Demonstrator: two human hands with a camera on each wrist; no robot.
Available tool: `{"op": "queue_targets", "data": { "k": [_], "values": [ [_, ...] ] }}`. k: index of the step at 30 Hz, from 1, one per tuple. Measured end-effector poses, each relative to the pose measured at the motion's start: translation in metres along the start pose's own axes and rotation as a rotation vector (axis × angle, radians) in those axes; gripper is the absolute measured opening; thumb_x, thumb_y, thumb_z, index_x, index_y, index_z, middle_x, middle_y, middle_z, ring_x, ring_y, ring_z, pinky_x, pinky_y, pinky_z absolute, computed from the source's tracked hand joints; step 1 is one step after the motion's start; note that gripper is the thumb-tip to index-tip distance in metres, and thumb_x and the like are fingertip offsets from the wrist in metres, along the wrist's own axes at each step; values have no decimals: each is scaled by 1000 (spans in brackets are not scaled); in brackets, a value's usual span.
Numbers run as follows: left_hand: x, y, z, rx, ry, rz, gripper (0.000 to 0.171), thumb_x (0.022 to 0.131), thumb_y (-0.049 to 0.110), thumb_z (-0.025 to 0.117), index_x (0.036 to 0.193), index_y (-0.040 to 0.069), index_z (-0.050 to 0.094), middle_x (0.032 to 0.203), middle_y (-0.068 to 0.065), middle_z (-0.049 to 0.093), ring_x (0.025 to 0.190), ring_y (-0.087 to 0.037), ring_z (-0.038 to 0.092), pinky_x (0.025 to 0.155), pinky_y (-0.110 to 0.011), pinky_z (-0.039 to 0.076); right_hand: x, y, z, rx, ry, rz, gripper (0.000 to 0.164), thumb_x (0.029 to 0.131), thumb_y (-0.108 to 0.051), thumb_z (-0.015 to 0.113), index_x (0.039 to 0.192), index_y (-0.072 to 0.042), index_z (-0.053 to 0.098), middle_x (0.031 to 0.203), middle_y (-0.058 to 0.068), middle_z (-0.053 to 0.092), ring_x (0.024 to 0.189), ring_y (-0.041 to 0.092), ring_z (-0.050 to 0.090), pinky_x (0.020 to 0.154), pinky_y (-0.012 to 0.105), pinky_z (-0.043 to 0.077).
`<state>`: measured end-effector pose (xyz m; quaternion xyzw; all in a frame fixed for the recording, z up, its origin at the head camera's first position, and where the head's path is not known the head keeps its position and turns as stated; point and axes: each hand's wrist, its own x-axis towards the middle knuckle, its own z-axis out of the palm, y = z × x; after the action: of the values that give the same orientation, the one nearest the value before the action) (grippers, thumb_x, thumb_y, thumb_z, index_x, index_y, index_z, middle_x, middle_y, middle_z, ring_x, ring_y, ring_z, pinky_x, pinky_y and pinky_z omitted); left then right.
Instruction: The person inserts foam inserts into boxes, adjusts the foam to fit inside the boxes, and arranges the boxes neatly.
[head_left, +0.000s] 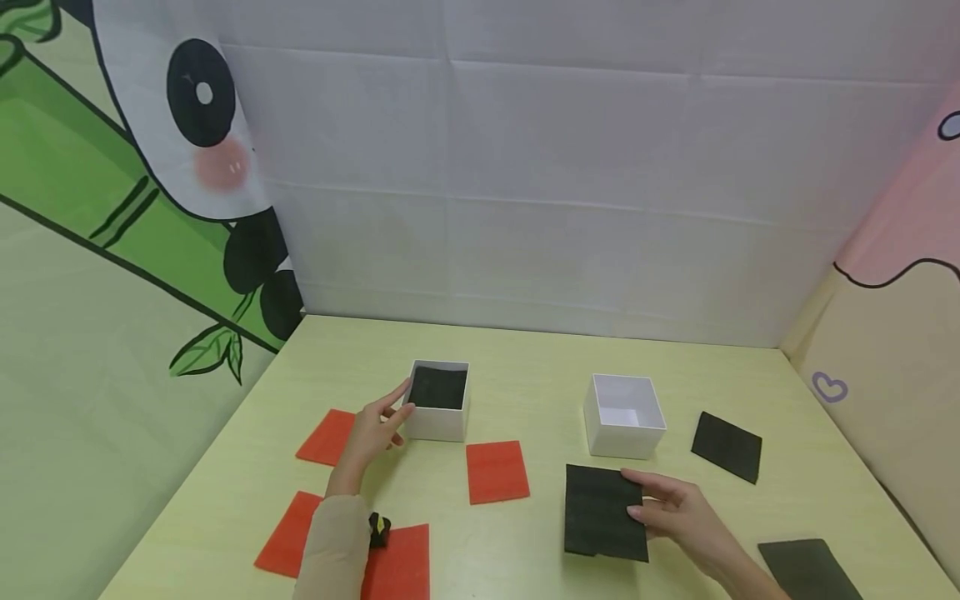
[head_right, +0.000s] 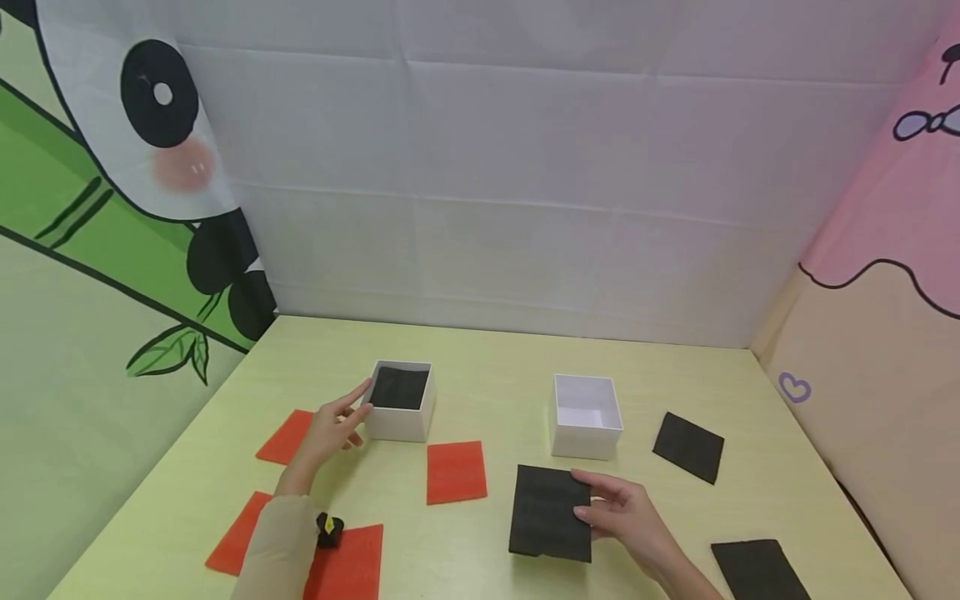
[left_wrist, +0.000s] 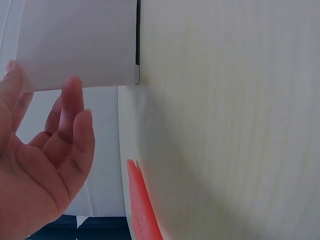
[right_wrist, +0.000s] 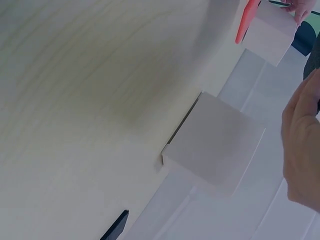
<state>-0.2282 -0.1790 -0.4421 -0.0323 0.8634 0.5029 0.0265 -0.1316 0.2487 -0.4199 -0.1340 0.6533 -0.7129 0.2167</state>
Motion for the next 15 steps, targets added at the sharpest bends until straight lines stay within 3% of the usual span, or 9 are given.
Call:
{"op": "queue_targets", "data": {
  "k": [6, 10, 15],
  "values": [
    [0, 1, 0, 14, 0, -3, 54, 87, 33, 57, 137, 28, 37, 85, -12, 50, 56, -26, 58, 52, -27, 42, 9, -1, 10, -82, 79, 18, 42, 84, -3, 60, 125, -10, 54, 92, 6, 61, 79, 15, 62, 65, 31, 51],
    [0, 2, 0, 12, 0, -1, 56, 86, 37, 57, 137, 28, 37, 85, -12, 50, 57, -27, 58, 52, -26, 41, 16, -3, 16, -114, 131, 31, 45, 81, -5, 63, 124, 1, 52, 86, 5, 60, 74, 13, 61, 64, 30, 51],
    [-1, 2, 0, 0, 5, 4, 55, 86, 36, 57, 137, 27, 37, 85, -12, 49, 56, -26, 58, 52, -26, 41, 25, -1, 23, -145, 163, -12, 49, 81, -2, 64, 121, 16, 43, 77, 2, 55, 68, 9, 59, 61, 29, 51]
  ]
}}
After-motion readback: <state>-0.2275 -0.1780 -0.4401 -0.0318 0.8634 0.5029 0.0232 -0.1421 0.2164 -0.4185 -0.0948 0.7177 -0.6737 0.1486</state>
